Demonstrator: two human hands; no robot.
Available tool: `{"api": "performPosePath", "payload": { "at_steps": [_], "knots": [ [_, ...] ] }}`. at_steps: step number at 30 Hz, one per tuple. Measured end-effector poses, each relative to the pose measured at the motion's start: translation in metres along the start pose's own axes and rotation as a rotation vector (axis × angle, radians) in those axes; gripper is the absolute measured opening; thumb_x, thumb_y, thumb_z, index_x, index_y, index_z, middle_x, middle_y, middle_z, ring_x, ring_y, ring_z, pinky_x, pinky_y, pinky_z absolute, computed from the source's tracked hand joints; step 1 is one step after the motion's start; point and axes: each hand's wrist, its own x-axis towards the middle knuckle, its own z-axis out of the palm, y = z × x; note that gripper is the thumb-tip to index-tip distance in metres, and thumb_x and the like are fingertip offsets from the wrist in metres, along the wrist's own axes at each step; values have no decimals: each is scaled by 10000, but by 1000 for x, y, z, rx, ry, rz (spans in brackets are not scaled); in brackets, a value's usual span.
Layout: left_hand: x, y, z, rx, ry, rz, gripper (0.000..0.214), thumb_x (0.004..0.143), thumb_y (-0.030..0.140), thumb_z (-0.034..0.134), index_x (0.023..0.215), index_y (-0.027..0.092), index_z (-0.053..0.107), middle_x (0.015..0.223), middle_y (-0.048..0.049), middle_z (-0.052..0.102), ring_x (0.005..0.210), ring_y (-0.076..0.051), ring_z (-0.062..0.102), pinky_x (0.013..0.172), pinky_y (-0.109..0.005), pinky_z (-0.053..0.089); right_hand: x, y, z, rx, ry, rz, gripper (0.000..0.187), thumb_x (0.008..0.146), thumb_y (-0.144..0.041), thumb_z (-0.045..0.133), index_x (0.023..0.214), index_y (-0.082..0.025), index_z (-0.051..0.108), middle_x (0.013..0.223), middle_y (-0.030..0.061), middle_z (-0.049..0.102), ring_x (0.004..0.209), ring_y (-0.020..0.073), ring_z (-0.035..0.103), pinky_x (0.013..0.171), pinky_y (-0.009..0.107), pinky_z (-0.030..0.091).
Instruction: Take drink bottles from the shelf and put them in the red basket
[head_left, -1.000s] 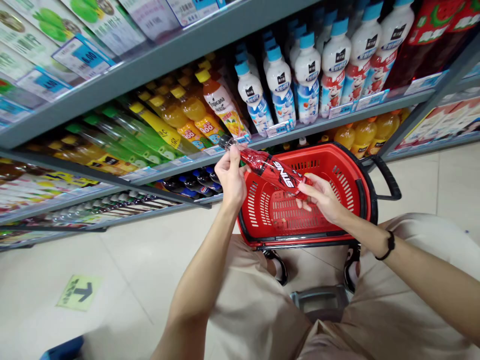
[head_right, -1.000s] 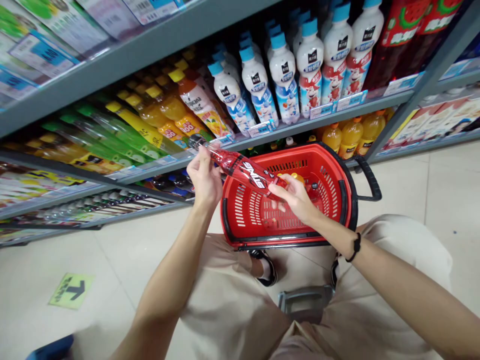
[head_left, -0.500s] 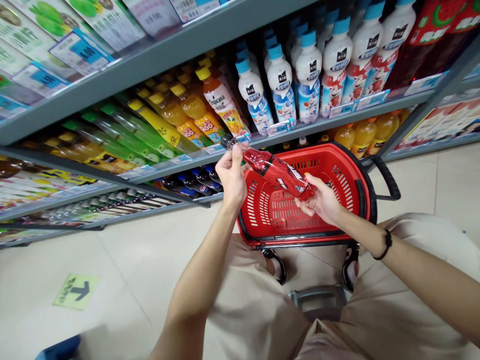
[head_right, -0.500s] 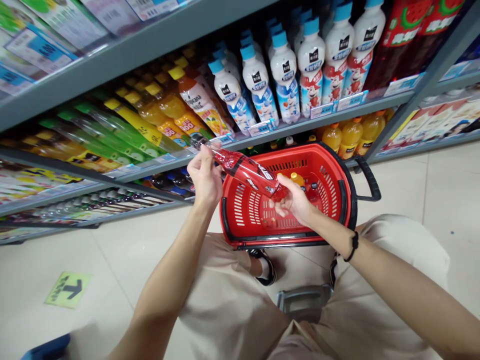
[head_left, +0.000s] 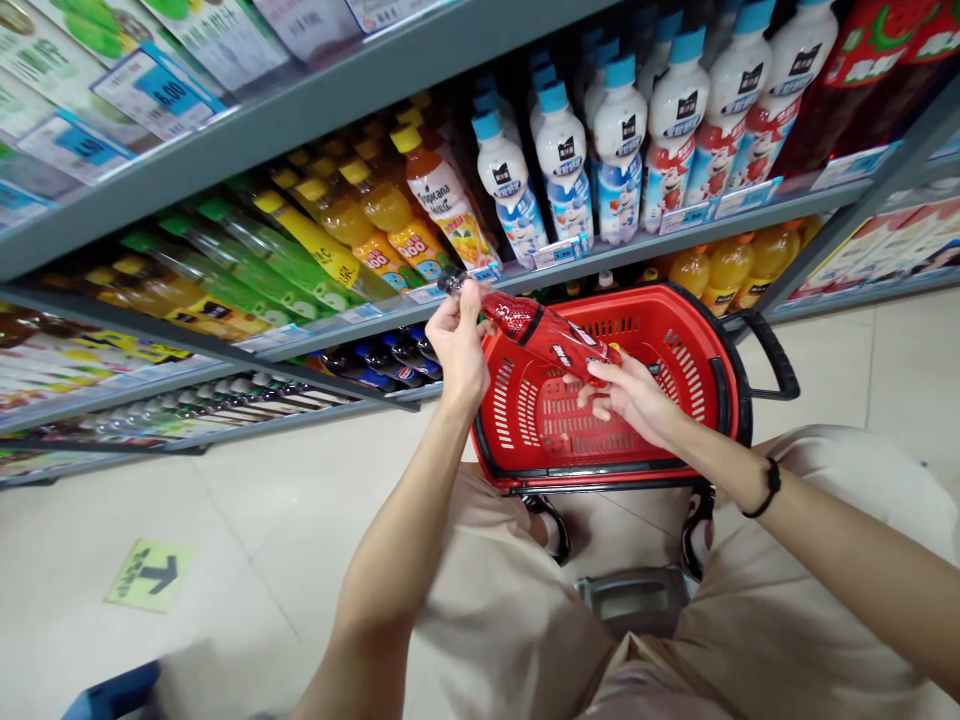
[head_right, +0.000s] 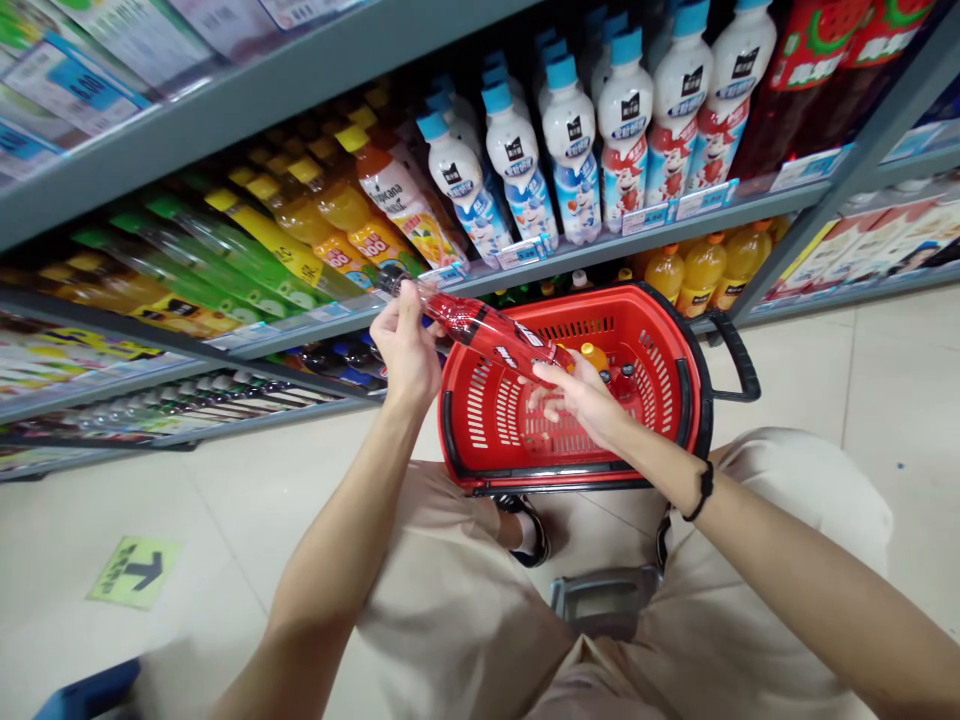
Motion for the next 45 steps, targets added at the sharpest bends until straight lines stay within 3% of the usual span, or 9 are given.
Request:
{"api": "performPosePath", "payload": {
  "at_steps": [8, 13, 19, 25, 29, 32, 38, 42, 45],
  "knots": [
    [3, -2, -2, 0, 20, 19, 418, 731, 585, 853, 851, 187, 806, 884, -36, 727, 794, -121, 635, 661, -212, 522, -2, 0, -6, -58, -82, 1, 568, 818, -543, 781, 1201, -176, 581, 960, 113, 776, 495, 123, 635, 411, 204, 356],
    [1, 0, 0, -13, -3, -1, 399, 735, 567, 854, 810, 180, 796, 859, -30, 725, 769, -113, 636, 642, -210, 511, -3, -1, -9, -81, -112, 58, 596, 862, -595, 689, 1242, -157, 553, 802, 82, 760, 423, 116, 584, 403, 204, 334],
    [0, 3, -1, 17, 8, -7, 437, 708, 607, 853, 802, 184, 796, 861, -34, 738, 742, -108, 638, 607, -207, 499, -2, -4, -12, -113, -132, 148, 530, 915, -649, 548, 1075, -146, 596, 656, 54, 699, 366, 104, 526, 390, 202, 307],
    [0, 1, -4, 25, -14, 15, 388, 756, 560, 843, 825, 180, 803, 865, -41, 743, 678, -95, 612, 564, -202, 450, 2, -1, -17, -75, -68, 222, 587, 929, -750, 453, 836, -181, 565, 523, -13, 576, 305, 72, 412, 339, 196, 243],
    [-2, 2, -3, 48, -46, 34, 382, 776, 559, 829, 795, 180, 786, 833, -30, 718, 611, -78, 554, 547, -210, 428, 4, 0, -21, -24, -64, 223, 602, 915, -781, 478, 868, -191, 588, 455, -62, 484, 279, 52, 302, 312, 182, 175],
    [-1, 2, -2, 35, -60, 18, 392, 778, 570, 821, 774, 181, 769, 814, -24, 704, 632, -86, 574, 555, -212, 439, 4, -1, -23, -31, -83, 246, 626, 918, -792, 457, 858, -184, 593, 434, -63, 459, 281, 54, 302, 307, 177, 177],
    [-1, 1, 0, 38, -60, -37, 443, 738, 613, 832, 761, 180, 740, 789, -21, 697, 658, -101, 608, 587, -220, 484, 3, -11, -21, -109, -113, 367, 740, 995, -736, 229, 732, -148, 592, 349, -77, 288, 258, 53, 213, 305, 181, 189],
    [-3, -1, 2, 43, -78, -81, 460, 739, 620, 827, 782, 172, 733, 775, -35, 692, 640, -95, 599, 531, -201, 426, 6, -27, -29, -290, -97, 371, 701, 1025, -651, 182, 715, -165, 581, 368, -39, 354, 286, 67, 204, 312, 201, 159],
    [-6, -5, 3, 98, -69, -109, 448, 763, 603, 810, 803, 163, 734, 745, -28, 677, 567, -74, 532, 486, -200, 354, 11, -43, -46, -701, -9, 286, 589, 1019, -613, 357, 752, -162, 626, 382, -15, 424, 322, 93, 324, 368, 219, 274]
  ]
}}
